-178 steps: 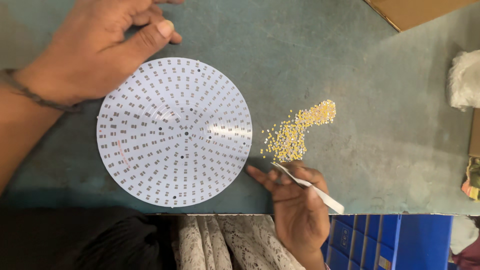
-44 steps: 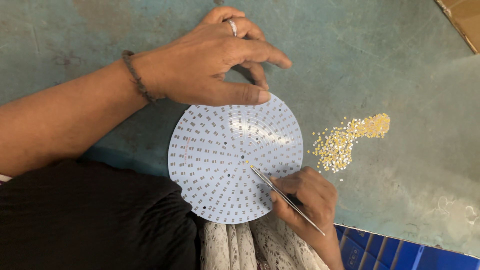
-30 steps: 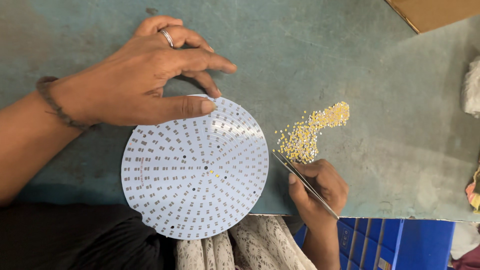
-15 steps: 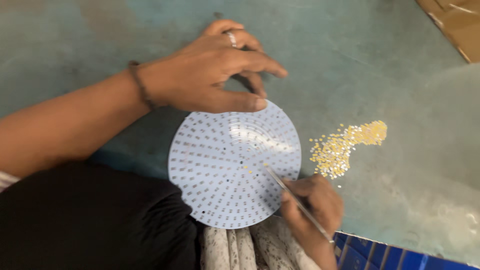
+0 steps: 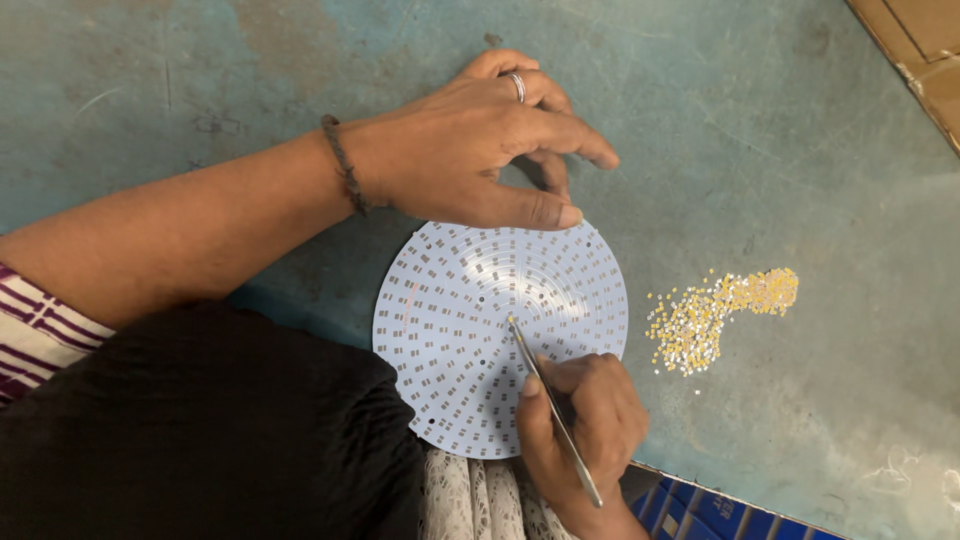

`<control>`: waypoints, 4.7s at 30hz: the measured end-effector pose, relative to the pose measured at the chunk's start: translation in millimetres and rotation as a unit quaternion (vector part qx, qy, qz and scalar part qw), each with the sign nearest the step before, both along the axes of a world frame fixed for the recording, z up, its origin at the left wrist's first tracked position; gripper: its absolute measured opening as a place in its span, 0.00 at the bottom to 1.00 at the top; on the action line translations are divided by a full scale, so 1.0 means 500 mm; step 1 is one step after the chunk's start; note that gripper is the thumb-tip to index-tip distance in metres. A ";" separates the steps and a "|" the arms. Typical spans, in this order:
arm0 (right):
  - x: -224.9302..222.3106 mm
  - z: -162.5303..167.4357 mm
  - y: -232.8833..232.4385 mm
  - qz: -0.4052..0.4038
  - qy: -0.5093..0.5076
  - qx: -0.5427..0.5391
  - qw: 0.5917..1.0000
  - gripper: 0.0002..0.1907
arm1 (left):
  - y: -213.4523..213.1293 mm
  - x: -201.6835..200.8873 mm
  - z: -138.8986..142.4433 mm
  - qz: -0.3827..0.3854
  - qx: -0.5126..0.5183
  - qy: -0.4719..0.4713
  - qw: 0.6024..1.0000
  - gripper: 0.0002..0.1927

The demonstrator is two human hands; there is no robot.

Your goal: The person holds a round LED circuit board steady with one hand and uses tweezers to pick small yellow LED components one at a time from a pile on the workbench, placing each onto empty pads on the board. The board gradually fills with components as the person works around its surface.

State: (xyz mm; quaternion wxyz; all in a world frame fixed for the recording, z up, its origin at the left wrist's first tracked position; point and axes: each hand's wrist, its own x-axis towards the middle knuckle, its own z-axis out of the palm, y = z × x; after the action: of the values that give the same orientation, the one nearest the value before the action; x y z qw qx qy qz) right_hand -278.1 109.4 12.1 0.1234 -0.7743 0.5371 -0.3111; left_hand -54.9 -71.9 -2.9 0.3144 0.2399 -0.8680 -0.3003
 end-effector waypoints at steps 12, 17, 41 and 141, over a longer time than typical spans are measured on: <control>-0.017 -0.004 0.001 -0.019 -0.015 0.010 1.000 0.07 | -0.003 0.003 0.004 -0.004 -0.007 -0.008 1.000 0.29; -0.100 0.002 -0.011 -0.195 -0.039 0.033 0.980 0.06 | 0.001 0.003 0.009 -0.010 -0.011 -0.011 1.000 0.30; -0.076 0.008 -0.032 0.112 -0.052 0.038 0.992 0.08 | -0.008 0.000 -0.001 0.003 0.011 -0.027 1.000 0.28; -0.003 0.001 -0.006 -0.024 0.009 -0.030 0.999 0.07 | 0.000 0.001 0.004 -0.013 -0.017 -0.025 0.999 0.30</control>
State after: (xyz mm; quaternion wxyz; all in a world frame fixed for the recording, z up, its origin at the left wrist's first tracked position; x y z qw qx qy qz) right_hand -279.8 106.4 12.4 0.0880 -0.7675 0.5469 -0.3228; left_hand -54.2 -72.1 -0.7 0.2927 0.2310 -0.8836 -0.2834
